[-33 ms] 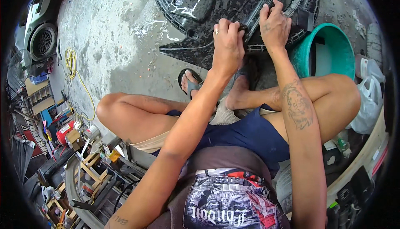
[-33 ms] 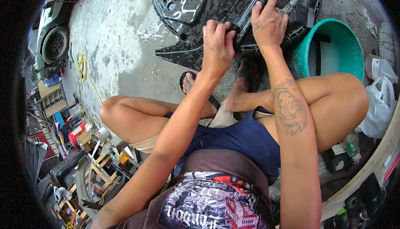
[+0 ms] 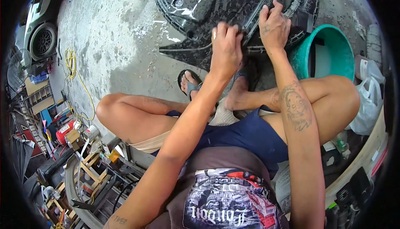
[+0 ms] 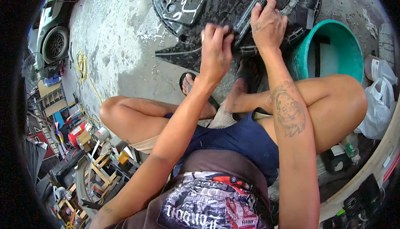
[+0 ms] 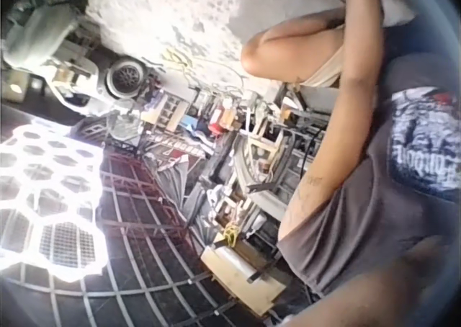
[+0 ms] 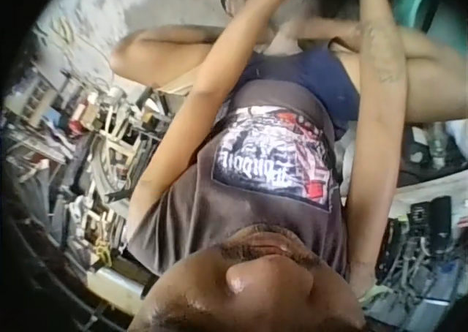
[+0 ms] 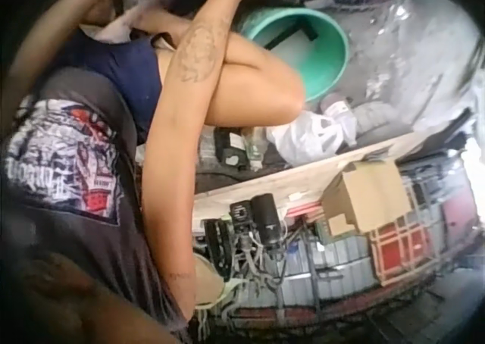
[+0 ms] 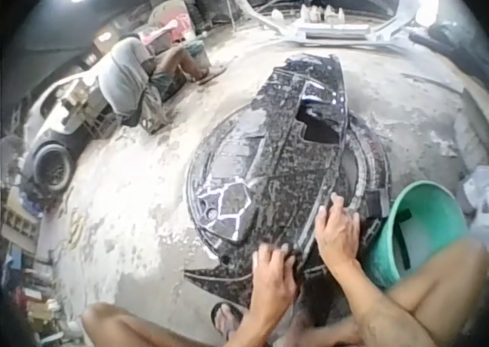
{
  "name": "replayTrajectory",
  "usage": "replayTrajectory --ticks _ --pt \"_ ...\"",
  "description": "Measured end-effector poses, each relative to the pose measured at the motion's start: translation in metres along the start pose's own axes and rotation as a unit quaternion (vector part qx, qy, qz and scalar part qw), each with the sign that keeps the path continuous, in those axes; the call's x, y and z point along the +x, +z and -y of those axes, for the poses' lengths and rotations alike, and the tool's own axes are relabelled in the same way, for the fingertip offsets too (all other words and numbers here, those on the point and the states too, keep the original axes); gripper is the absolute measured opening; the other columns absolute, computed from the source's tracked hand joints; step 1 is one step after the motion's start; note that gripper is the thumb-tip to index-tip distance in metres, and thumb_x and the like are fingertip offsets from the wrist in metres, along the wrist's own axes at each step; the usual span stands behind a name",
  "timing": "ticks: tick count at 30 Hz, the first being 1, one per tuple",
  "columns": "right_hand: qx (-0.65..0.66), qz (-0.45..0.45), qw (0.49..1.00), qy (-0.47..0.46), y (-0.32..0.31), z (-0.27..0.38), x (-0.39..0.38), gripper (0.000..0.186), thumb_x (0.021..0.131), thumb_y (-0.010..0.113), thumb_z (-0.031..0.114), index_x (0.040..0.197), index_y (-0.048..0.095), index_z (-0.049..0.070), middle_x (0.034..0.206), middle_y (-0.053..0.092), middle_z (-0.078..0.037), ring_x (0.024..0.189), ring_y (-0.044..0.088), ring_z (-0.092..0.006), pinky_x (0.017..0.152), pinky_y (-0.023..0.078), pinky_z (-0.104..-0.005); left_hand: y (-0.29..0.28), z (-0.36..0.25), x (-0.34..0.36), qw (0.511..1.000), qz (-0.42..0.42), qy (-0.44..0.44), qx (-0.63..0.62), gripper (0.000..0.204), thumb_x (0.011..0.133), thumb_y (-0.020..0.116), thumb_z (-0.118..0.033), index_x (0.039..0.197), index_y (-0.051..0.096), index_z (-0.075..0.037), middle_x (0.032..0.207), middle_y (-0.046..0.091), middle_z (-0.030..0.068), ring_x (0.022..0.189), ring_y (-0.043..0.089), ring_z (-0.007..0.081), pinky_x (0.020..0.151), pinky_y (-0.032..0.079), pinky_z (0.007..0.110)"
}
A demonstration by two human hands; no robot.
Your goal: Sanding and detailing the edges of a carbon fiber car component.
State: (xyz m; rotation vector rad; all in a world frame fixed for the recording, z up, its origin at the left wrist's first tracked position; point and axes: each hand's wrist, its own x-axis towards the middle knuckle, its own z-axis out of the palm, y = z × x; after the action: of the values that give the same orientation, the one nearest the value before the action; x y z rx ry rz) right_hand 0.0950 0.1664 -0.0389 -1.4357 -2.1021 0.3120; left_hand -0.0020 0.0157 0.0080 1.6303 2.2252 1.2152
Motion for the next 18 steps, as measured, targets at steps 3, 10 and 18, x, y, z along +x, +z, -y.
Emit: replayTrajectory --ticks 3,10,18 --pt "-0.016 0.005 1.000 0.009 0.000 0.002 0.000 0.038 0.105 0.054 0.033 0.128 0.056 0.003 0.092 0.075 -0.020 0.094 0.072 -0.0385 0.090 0.048 -0.0500 0.001 -0.005 0.000 1.000 -0.012 -0.006 -0.009 0.019 0.087 0.068 0.008 0.105 0.063 0.004 0.099 0.055 0.0190 0.090 0.053 0.0369 0.080 0.044 0.044" --pt "-0.008 0.022 1.000 -0.002 -0.005 0.001 0.000 0.042 0.105 0.053 0.035 0.132 0.054 0.002 0.094 0.075 -0.020 0.096 0.071 -0.0393 0.093 0.046 -0.0518 0.004 0.013 0.015 0.998 -0.055 -0.019 -0.017 0.018 0.090 0.073 -0.001 0.106 0.066 0.003 0.100 0.058 0.0172 0.092 0.057 0.0345 0.080 0.049 0.041" --pt "0.022 0.036 0.999 0.024 0.000 -0.003 -0.001 0.046 0.105 0.054 0.037 0.134 0.053 0.002 0.110 0.073 -0.023 0.107 0.068 -0.0412 0.098 0.045 -0.0517 -0.077 0.024 -0.068 0.988 -0.025 -0.137 -0.063 0.023 0.094 0.074 -0.007 0.114 0.066 0.003 0.102 0.061 0.0128 0.086 0.062 0.0249 0.079 0.051 0.034"
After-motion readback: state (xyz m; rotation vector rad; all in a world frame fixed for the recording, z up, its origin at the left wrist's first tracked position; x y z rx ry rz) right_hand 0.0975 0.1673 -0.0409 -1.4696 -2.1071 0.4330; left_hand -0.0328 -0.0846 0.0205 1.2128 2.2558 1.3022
